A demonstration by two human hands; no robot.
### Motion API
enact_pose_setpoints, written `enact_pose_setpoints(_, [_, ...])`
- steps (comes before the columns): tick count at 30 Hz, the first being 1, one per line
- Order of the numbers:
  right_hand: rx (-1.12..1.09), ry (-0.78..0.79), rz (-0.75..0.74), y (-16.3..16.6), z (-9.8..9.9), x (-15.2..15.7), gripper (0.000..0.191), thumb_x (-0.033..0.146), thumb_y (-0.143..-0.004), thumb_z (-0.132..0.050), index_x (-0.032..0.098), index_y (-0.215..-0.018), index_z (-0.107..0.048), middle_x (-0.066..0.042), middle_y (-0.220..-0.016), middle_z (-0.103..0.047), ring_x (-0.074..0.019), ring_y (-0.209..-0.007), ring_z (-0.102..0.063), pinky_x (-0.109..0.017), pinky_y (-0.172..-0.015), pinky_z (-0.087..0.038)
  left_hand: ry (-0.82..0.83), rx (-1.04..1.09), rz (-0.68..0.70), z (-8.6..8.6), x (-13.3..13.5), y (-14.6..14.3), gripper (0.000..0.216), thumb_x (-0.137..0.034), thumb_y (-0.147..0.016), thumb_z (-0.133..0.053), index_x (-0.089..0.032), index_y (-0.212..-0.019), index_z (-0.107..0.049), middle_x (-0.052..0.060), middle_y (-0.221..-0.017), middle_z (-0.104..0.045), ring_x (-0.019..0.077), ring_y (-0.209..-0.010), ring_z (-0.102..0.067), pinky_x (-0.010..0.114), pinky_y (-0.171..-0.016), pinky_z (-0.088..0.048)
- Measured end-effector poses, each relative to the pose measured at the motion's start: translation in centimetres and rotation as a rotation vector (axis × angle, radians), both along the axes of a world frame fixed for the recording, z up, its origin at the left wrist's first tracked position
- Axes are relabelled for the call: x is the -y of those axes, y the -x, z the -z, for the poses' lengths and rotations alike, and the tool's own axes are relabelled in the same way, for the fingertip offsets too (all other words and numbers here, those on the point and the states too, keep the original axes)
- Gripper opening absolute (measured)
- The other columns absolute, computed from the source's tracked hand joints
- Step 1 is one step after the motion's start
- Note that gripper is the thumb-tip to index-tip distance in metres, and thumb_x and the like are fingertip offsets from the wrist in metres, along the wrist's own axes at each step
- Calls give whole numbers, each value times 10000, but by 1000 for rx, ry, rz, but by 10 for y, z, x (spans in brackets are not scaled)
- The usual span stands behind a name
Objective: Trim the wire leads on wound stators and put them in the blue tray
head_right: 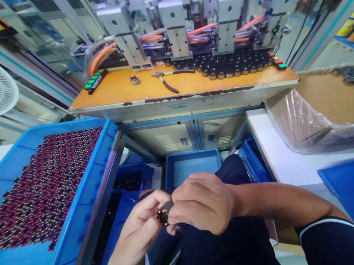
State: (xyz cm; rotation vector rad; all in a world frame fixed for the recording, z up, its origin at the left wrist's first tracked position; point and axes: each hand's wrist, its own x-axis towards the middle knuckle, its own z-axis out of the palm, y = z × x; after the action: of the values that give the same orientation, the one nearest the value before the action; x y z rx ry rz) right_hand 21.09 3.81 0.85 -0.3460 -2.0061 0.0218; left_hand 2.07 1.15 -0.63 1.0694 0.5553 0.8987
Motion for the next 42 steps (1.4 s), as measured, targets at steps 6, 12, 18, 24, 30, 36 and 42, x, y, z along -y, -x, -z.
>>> enact_pose_setpoints(6, [32,139,138,-1,-6,2,166,197,-1006,-482,161,-884,-588,-39,-757,-636,-136,-702,-625,-247,-635,-531,-159,64,-273,-4,4,-9,211,-159,-838,-710,-223,-1027,-642,11,-854,-679,123,-642,-681,239,-594,-568])
enact_pose_setpoints(12, [-8,213,112,0,-11,2,200,208,-1018,-486,163,-851,-587,-27,-744,-620,-116,-706,-622,-217,-657,-532,-201,268,-298,1,3,-9,294,-236,-677,-872,-193,-744,-589,16,-959,-697,234,-1033,-711,384,-933,-574])
enact_pose_setpoints(18, [-17,66,-20,-3,-7,-2,157,164,-987,-538,122,-845,-589,-58,-751,-604,-130,-668,-596,-256,-605,-509,30,222,-126,0,0,-10,396,-507,-775,-753,-192,-999,-671,62,-946,-694,216,-968,-692,315,-845,-552])
enact_pose_setpoints(24, [55,47,13,-9,-11,-3,138,165,-991,-534,115,-882,-603,-62,-763,-623,-134,-686,-607,-258,-594,-501,-2,152,-55,2,5,-12,157,-276,-909,-651,-196,-1043,-635,4,-743,-680,103,-642,-655,204,-629,-513])
enact_pose_setpoints(30, [53,155,167,-6,-18,0,224,197,-1028,-471,157,-846,-595,-28,-738,-629,-118,-699,-629,-225,-641,-529,-155,253,-255,-2,6,-15,225,-107,-788,-759,-240,-939,-659,-9,-1094,-677,120,-848,-718,251,-785,-584])
enact_pose_setpoints(36, [45,141,39,-6,-22,-2,200,208,-1024,-486,150,-859,-582,-35,-744,-620,-121,-706,-632,-222,-645,-538,-45,368,-233,-1,0,-13,297,-365,-776,-793,-256,-1022,-665,14,-1054,-704,236,-1166,-657,367,-1006,-530])
enact_pose_setpoints(42, [79,137,-59,-11,-24,-5,191,181,-1025,-487,123,-884,-602,-52,-756,-622,-112,-712,-619,-213,-669,-544,28,162,58,2,2,-16,290,-412,-908,-632,-161,-1052,-643,55,-758,-711,185,-729,-713,306,-712,-559])
